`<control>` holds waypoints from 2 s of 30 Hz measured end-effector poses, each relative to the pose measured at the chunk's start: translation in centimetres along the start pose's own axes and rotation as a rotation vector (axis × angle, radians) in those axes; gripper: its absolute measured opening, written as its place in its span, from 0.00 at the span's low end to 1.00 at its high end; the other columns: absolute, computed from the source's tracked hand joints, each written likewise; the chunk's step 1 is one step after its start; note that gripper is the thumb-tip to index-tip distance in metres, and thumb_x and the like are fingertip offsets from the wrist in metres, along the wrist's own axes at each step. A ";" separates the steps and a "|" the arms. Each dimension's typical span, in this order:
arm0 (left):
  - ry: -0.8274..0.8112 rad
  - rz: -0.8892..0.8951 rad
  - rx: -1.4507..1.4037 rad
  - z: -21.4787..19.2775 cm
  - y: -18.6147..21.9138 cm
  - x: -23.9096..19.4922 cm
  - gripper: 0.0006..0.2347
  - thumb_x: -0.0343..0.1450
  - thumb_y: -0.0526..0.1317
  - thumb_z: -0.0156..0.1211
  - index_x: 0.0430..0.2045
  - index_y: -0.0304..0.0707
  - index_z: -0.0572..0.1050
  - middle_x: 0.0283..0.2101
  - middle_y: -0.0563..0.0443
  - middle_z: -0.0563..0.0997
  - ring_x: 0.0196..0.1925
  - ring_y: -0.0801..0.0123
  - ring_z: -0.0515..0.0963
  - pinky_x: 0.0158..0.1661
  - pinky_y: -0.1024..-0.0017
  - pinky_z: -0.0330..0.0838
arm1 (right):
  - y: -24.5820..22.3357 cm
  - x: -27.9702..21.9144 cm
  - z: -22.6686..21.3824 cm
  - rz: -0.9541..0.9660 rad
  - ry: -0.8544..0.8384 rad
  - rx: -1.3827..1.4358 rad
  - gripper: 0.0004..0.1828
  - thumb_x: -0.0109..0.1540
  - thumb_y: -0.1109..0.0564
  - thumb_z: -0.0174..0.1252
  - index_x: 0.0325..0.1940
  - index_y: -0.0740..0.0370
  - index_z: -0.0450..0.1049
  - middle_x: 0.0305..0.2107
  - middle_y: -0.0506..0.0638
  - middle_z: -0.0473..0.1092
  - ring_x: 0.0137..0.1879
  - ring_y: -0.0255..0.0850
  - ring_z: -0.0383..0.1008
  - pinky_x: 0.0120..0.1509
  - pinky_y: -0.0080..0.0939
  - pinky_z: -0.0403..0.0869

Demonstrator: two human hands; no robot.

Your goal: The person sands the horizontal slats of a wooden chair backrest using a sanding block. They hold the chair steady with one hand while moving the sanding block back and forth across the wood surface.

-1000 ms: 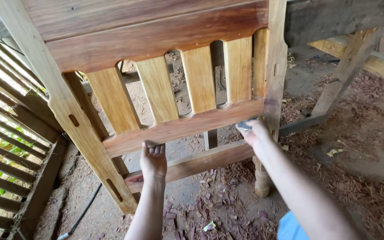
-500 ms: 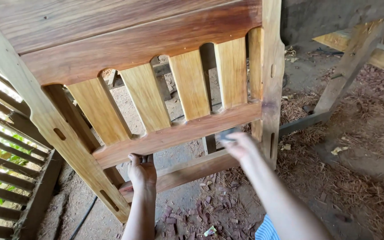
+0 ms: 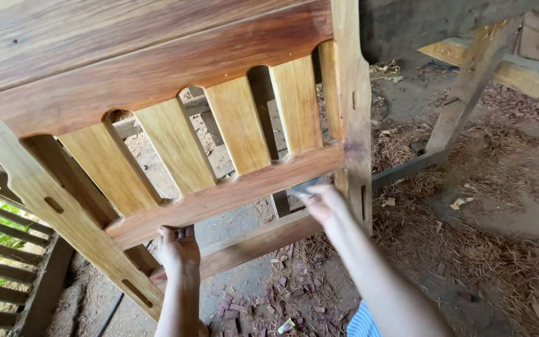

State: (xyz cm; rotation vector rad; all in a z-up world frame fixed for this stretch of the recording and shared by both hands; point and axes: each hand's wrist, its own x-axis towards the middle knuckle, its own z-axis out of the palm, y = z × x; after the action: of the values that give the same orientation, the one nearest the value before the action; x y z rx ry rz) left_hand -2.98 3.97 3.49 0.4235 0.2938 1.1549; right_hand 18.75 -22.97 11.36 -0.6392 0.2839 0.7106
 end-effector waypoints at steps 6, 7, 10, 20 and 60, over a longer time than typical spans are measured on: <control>0.227 -0.045 -0.055 7.7 1.5 -5.8 0.24 0.78 0.48 0.38 0.66 0.29 0.58 0.67 0.35 0.65 0.69 0.52 0.69 0.68 0.55 0.66 | 0.1 2.2 -2.8 -0.187 -0.068 0.085 0.14 0.64 0.68 0.51 0.55 0.74 0.63 0.42 0.59 0.69 0.43 0.40 0.73 0.50 0.33 0.78; 0.229 -0.037 -0.051 8.6 0.6 -6.7 0.24 0.78 0.48 0.38 0.66 0.29 0.58 0.67 0.35 0.65 0.69 0.52 0.69 0.68 0.55 0.66 | 2.2 2.0 -2.1 -0.179 -0.071 0.087 0.14 0.64 0.68 0.51 0.55 0.74 0.63 0.42 0.59 0.69 0.43 0.40 0.73 0.50 0.33 0.78; 0.262 -0.143 -0.101 10.0 -2.0 -8.1 0.28 0.76 0.52 0.38 0.70 0.37 0.49 0.70 0.32 0.59 0.72 0.50 0.63 0.71 0.53 0.59 | 6.5 1.2 -0.3 -0.072 -0.282 0.124 0.22 0.64 0.70 0.51 0.62 0.70 0.59 0.39 0.55 0.66 0.41 0.38 0.72 0.56 0.40 0.74; 0.429 -0.195 -0.394 12.7 6.1 -8.5 0.30 0.76 0.58 0.36 0.69 0.34 0.54 0.70 0.28 0.65 0.72 0.45 0.66 0.67 0.41 0.60 | -2.9 -2.8 0.3 -0.104 0.100 0.308 0.19 0.65 0.63 0.48 0.61 0.64 0.65 0.49 0.57 0.71 0.48 0.44 0.76 0.67 0.57 0.70; 0.291 -0.115 0.142 4.9 -6.2 -5.8 0.21 0.78 0.53 0.31 0.51 0.42 0.72 0.52 0.45 0.79 0.61 0.56 0.74 0.68 0.52 0.58 | 5.4 9.9 -6.1 -0.324 0.048 0.071 0.16 0.58 0.74 0.52 0.49 0.78 0.61 0.33 0.48 0.66 0.29 0.33 0.62 0.30 0.28 0.64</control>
State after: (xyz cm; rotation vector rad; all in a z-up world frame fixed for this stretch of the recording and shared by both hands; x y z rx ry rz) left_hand 2.04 -4.31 4.98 0.3566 0.6487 1.0855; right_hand 22.16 -18.60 -0.20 -0.6174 0.2413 0.3739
